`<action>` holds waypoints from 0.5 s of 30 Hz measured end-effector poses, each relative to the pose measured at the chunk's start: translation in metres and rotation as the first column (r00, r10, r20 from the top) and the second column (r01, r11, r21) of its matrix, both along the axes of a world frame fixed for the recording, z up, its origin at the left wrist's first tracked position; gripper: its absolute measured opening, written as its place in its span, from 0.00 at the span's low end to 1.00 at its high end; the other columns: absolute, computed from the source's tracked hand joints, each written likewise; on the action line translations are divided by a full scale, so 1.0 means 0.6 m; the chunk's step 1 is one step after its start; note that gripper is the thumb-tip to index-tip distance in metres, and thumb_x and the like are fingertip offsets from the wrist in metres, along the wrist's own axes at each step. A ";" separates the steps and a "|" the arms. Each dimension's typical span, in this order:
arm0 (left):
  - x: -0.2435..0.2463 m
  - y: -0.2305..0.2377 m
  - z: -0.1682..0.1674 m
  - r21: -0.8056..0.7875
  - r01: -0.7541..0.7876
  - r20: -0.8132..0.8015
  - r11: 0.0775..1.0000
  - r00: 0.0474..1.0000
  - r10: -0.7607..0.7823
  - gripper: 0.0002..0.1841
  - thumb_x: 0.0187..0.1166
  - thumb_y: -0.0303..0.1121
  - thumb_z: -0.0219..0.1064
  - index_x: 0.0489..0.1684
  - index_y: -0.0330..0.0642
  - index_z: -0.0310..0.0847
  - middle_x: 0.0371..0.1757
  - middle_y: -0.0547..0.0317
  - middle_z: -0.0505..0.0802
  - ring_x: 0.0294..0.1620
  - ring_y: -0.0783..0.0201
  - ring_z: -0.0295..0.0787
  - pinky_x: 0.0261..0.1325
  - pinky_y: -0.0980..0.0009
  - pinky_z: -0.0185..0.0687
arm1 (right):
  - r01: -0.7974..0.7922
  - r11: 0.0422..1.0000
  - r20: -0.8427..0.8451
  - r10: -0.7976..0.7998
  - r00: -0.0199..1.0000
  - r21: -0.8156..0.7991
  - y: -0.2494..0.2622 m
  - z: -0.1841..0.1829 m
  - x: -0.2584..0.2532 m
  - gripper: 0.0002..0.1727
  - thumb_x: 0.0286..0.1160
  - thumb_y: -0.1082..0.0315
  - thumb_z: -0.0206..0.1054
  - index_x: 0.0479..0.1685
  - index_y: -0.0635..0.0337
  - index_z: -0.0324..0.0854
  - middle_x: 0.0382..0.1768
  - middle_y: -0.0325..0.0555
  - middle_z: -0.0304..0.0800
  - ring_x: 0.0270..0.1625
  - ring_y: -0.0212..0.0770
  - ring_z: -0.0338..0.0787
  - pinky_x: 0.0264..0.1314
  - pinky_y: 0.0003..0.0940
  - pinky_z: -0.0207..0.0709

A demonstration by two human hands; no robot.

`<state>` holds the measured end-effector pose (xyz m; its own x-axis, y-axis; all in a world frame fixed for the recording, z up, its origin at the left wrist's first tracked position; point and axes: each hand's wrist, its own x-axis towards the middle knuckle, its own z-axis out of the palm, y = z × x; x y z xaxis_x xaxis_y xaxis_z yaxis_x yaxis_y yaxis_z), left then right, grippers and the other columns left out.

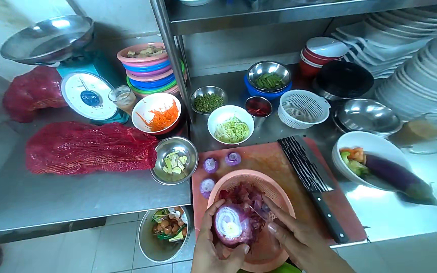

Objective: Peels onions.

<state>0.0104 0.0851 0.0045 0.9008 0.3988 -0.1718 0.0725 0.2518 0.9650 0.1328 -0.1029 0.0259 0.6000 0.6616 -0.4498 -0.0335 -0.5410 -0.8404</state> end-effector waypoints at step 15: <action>-0.004 -0.007 -0.009 0.317 -0.012 -0.068 0.948 0.997 0.035 0.49 0.49 0.26 0.86 0.79 0.22 0.65 0.76 0.37 0.80 0.69 0.65 0.85 0.65 0.73 0.86 | -0.137 0.990 0.233 0.139 0.963 -0.028 0.007 0.016 -0.033 0.34 0.91 0.53 0.55 0.93 0.55 0.58 0.40 0.53 0.91 0.32 0.45 0.87 0.39 0.47 0.82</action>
